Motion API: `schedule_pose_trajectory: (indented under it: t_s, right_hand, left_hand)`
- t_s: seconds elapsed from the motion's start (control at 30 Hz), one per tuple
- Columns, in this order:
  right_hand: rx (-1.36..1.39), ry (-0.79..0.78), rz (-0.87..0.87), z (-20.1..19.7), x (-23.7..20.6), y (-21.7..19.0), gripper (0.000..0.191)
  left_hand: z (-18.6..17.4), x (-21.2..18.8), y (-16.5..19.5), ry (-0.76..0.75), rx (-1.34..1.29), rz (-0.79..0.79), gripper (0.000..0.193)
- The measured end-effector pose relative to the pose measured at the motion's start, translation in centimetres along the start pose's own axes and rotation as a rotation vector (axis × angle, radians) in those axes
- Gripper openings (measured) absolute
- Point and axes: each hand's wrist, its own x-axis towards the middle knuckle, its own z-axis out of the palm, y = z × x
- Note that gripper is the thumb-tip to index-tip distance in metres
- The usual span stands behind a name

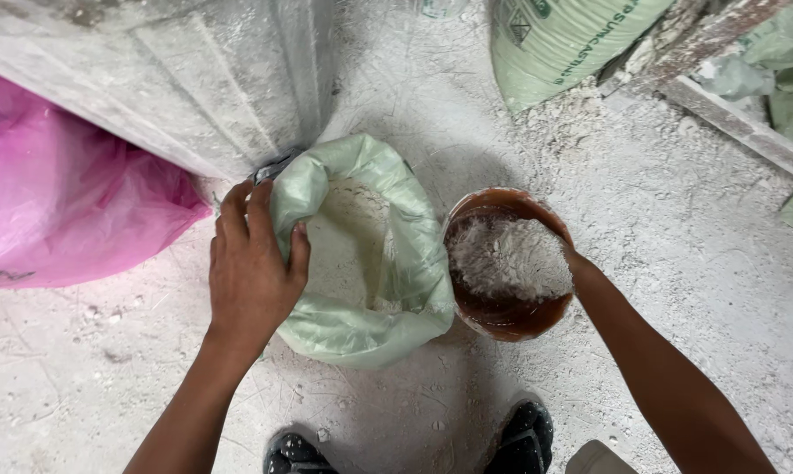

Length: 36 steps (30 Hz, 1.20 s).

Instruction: The person wipes a brown trim piece with a brush, then fills a pink cup with water from a tap and pours it into a basin. They carry the basin to a sack, scoop gypsum powder into the water by hand, and mix the plaster with their hand.

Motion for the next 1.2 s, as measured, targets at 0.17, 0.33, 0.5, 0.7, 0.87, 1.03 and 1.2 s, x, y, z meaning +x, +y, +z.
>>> schedule_pose_trajectory:
  t_s: [0.17,0.33,0.5,0.7,0.87,1.03,1.2]
  right_hand:
    - [-0.17,-0.077,0.096,-3.2,-2.3,-1.1,0.044]
    - [-0.189,0.177,-0.092,-5.3,-6.2,-10.1,0.044]
    - [-0.272,0.116,-0.652,1.0,-0.8,-23.9,0.04]
    - [-0.35,0.288,-0.199,5.1,8.3,-28.6,0.084]
    - [-0.496,0.383,-0.245,7.3,8.5,-27.5,0.088]
    - [-0.49,0.081,-0.301,9.7,6.2,-25.9,0.087]
    - [-0.434,-0.366,-0.353,10.8,4.2,-25.5,0.085]
  left_hand:
    - [-0.7,0.0,0.1,-0.078,-0.052,-0.089,0.066]
    - [-1.2,0.3,-0.1,-0.124,-0.097,-0.173,0.07]
    - [-1.2,0.3,-0.1,-0.11,-0.08,-0.14,0.067]
    - [-1.7,0.3,-1.3,-0.17,-0.092,-0.12,0.069]
    - [-1.9,0.1,-2.3,-0.151,-0.132,-0.123,0.07]
    - [-2.2,0.3,-3.0,-0.169,-0.179,-0.132,0.071]
    - [-2.1,0.3,-3.1,-0.157,-0.265,-0.115,0.072]
